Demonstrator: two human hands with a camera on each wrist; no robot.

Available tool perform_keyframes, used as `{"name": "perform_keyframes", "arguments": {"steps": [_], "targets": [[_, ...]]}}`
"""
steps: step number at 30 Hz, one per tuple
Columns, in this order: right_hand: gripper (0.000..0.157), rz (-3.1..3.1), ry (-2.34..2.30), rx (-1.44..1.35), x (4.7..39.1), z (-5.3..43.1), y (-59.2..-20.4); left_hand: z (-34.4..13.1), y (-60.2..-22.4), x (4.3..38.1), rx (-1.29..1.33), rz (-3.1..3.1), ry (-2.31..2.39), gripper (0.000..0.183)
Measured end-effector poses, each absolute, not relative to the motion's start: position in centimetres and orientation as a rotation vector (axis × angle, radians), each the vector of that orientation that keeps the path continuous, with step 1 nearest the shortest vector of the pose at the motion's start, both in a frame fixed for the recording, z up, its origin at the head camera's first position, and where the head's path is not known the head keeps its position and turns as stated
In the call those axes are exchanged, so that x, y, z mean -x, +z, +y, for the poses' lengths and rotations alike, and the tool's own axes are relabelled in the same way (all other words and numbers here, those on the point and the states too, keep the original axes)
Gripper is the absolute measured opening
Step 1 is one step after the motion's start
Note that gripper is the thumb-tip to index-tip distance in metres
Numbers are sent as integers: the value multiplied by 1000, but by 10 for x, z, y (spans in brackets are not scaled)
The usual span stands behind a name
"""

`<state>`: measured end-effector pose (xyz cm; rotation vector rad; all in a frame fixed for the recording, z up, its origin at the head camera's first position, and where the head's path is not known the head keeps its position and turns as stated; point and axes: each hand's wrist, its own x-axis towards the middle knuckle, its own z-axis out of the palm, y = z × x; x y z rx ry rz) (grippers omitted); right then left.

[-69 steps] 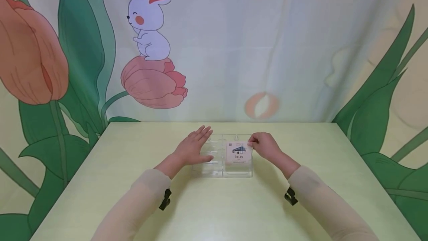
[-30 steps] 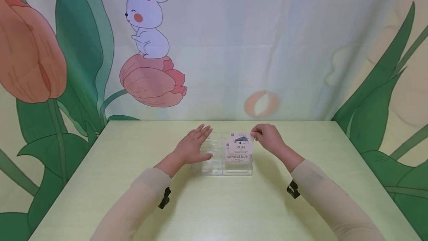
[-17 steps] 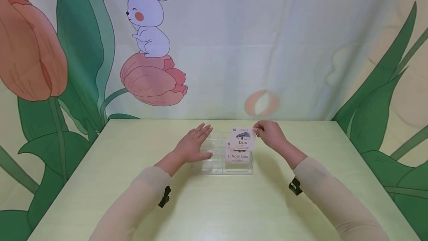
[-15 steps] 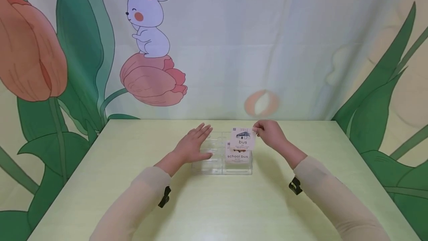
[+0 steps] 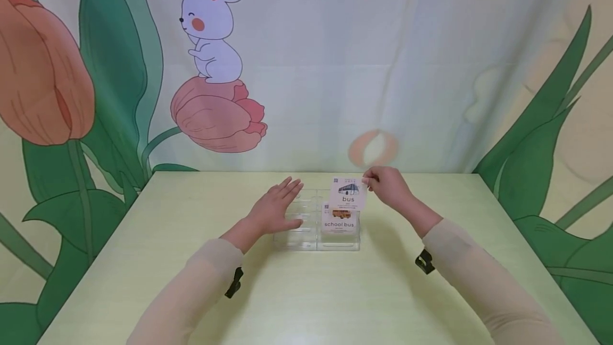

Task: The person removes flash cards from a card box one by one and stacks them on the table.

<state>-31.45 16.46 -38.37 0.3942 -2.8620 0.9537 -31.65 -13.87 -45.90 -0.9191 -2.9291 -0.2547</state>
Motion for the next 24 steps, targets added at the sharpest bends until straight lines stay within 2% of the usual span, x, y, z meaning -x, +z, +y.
{"name": "perform_keyframes", "arguments": {"steps": [10,24], "targets": [[21,-2876,932,-410,314,167,-369,-139,-459,315,934,-2917,-260,79],[23,-2914,959,-363,312,174,-354,-138,-457,314,928,-2940,-273,77]]}}
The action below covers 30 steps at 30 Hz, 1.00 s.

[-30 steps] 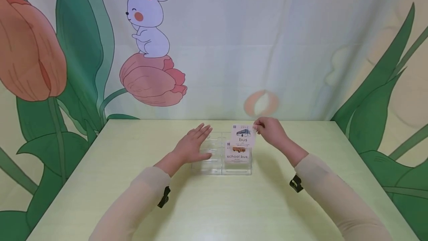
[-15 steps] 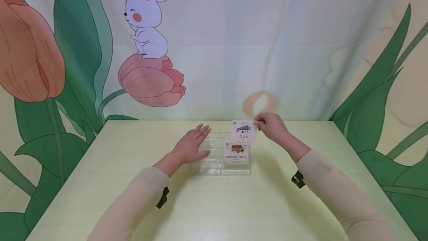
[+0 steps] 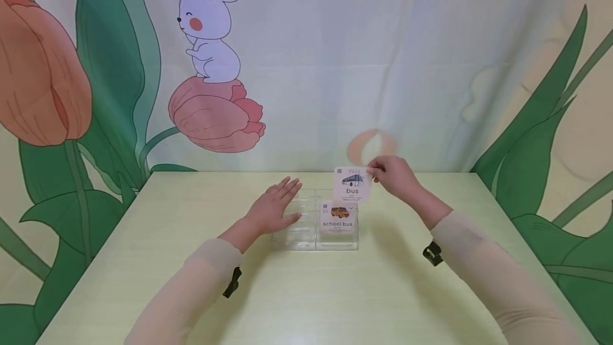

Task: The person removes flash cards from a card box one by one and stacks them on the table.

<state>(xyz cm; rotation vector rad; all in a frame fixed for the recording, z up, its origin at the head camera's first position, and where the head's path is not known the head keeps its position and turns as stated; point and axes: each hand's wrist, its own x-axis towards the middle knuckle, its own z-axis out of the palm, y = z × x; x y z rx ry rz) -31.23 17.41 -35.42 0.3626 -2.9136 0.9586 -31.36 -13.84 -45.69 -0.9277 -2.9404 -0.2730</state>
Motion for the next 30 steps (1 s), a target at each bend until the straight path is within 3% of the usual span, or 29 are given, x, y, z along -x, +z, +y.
{"name": "perform_keyframes", "arguments": {"steps": [30], "targets": [[22,-2915,938,-301,305,195,-327,-139,-457,315,932,-2947,-237,79]]}}
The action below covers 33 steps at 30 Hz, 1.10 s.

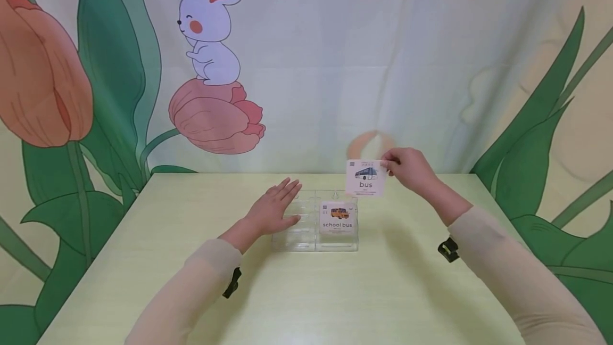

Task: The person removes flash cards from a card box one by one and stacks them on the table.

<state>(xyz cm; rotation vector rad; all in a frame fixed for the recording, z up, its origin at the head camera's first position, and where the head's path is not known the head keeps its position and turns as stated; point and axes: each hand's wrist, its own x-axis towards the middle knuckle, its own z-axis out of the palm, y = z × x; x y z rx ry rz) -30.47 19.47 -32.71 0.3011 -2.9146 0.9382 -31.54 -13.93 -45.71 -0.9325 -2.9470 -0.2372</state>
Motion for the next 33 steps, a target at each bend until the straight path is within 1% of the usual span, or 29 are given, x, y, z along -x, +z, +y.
{"name": "perform_keyframes", "arguments": {"steps": [25,33], "targets": [[25,-2903,956,-247,302,214,-332,-138,-458,317,930,-2947,-225,80],[25,-2933,973,-192,300,219,-339,-138,-457,315,945,-2929,-255,79]]}}
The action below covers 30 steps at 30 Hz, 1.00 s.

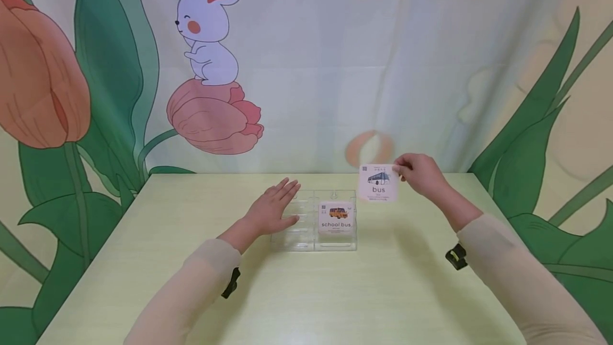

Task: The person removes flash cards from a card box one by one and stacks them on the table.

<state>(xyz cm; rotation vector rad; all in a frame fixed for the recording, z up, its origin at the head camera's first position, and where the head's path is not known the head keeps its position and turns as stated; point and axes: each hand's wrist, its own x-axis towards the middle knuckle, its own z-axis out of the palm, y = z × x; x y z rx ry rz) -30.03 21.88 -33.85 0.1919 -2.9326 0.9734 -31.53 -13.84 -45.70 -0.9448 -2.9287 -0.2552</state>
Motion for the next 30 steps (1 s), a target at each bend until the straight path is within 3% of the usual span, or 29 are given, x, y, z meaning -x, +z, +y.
{"name": "perform_keyframes", "arguments": {"steps": [30], "targets": [[25,-2968,1021,-120,298,235,-373,-138,-455,313,957,-2925,-277,78]]}}
